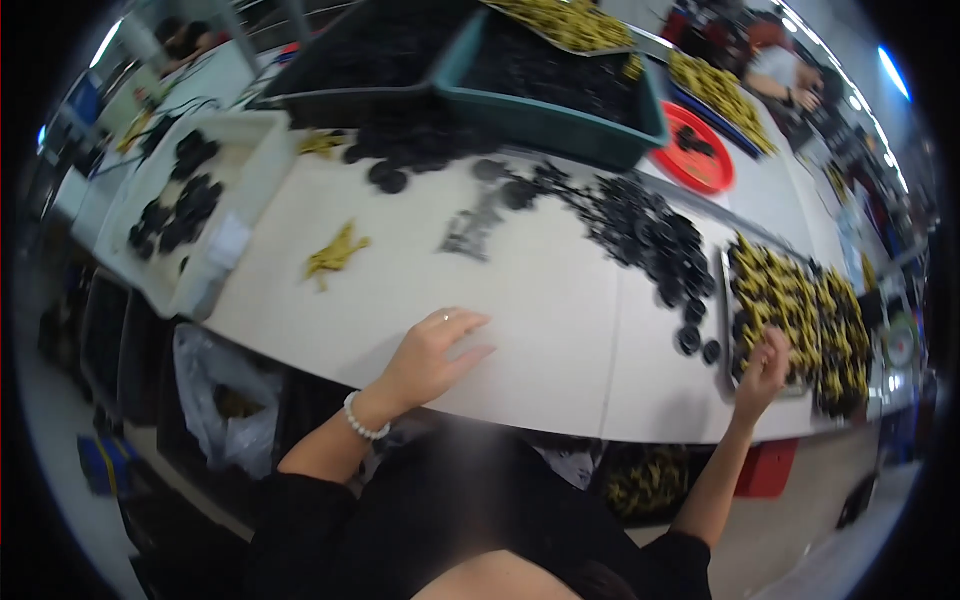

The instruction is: The person assembles small plastic toy motorcycles by hand, attaching toy wheels and engine parts to the toy motorcycle bodies.

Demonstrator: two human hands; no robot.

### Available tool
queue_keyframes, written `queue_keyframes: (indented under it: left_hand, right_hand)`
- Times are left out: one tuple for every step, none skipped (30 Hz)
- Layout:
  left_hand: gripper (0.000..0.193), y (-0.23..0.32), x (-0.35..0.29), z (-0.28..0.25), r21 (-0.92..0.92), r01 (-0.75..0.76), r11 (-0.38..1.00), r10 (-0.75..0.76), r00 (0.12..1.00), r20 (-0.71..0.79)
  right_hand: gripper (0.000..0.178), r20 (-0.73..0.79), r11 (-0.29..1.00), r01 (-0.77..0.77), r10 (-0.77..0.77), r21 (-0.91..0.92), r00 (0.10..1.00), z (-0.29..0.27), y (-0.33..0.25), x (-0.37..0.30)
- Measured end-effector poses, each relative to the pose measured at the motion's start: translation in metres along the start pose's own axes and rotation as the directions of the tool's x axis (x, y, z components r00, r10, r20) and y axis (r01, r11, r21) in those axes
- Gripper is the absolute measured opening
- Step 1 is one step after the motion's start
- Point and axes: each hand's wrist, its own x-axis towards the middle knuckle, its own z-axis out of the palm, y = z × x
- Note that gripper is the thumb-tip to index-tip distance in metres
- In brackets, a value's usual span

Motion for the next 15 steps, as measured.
queue_keyframes:
  left_hand:
    - [0.032,-0.008,0.002,-0.013,0.01,0.012,1.0,-0.011,1.0,-0.026]
    - [0.032,-0.016,0.001,-0.027,0.067,0.036,0.997,-0.028,0.993,-0.114]
    - [0.033,-0.022,-0.001,-0.04,0.124,0.063,0.99,-0.037,0.98,-0.197]
    - [0.032,-0.03,-0.003,-0.056,0.196,0.089,0.976,-0.03,0.958,-0.285]
    - [0.031,-0.039,-0.002,-0.073,0.261,0.111,0.959,-0.01,0.933,-0.359]
    - [0.03,-0.05,0.001,-0.091,0.341,0.169,0.925,-0.029,0.925,-0.38]
    - [0.03,-0.063,0.002,-0.112,0.416,0.234,0.879,-0.049,0.911,-0.409]
    - [0.031,-0.077,0.008,-0.132,0.472,0.232,0.851,-0.014,0.907,-0.421]
    - [0.033,-0.093,0.016,-0.146,0.526,0.234,0.818,0.017,0.903,-0.429]
    - [0.035,-0.102,0.028,-0.159,0.528,0.283,0.801,-0.026,0.897,-0.441]
    - [0.037,-0.112,0.044,-0.169,0.529,0.324,0.784,-0.064,0.89,-0.451]
    - [0.038,-0.12,0.055,-0.183,0.539,0.344,0.769,-0.088,0.892,-0.442]
    - [0.038,-0.134,0.066,-0.193,0.551,0.371,0.748,-0.126,0.894,-0.43]
    - [0.038,-0.151,0.076,-0.201,0.548,0.372,0.749,-0.124,0.892,-0.435]
    - [0.04,-0.168,0.086,-0.208,0.558,0.408,0.723,-0.164,0.886,-0.434]
  right_hand:
    - [0.019,0.142,0.999,0.041,-0.037,-0.023,0.989,0.017,-0.024,-0.009]
    - [0.019,0.282,0.998,0.06,-0.049,-0.03,0.958,0.037,-0.062,-0.014]
    - [0.02,0.319,0.99,0.138,-0.142,0.035,0.937,0.061,-0.082,-0.025]
    - [0.022,0.407,0.977,0.203,-0.214,0.07,0.888,0.077,-0.097,-0.029]
    - [0.022,0.48,0.981,0.113,-0.177,0.16,0.859,0.089,-0.112,-0.035]
    - [0.02,0.52,0.977,0.102,-0.187,0.188,0.833,0.099,-0.123,-0.038]
    - [0.018,0.537,0.972,0.104,-0.203,0.209,0.819,0.11,-0.13,-0.043]
    - [0.018,0.581,0.972,0.101,-0.208,0.212,0.786,0.117,-0.135,-0.046]
    - [0.018,0.627,0.972,0.094,-0.212,0.216,0.75,0.125,-0.137,-0.049]
    - [0.018,0.627,0.971,0.099,-0.217,0.217,0.748,0.129,-0.137,-0.05]
    - [0.017,0.631,0.974,0.101,-0.208,0.201,0.747,0.132,-0.135,-0.052]
    - [0.016,0.627,0.975,0.115,-0.211,0.191,0.75,0.13,-0.138,-0.054]
    - [0.016,0.626,0.973,0.121,-0.219,0.196,0.749,0.131,-0.138,-0.056]
    - [0.015,0.627,0.98,0.061,-0.168,0.188,0.761,0.131,-0.137,-0.057]
    - [0.013,0.628,0.984,0.001,-0.114,0.178,0.77,0.132,-0.137,-0.057]
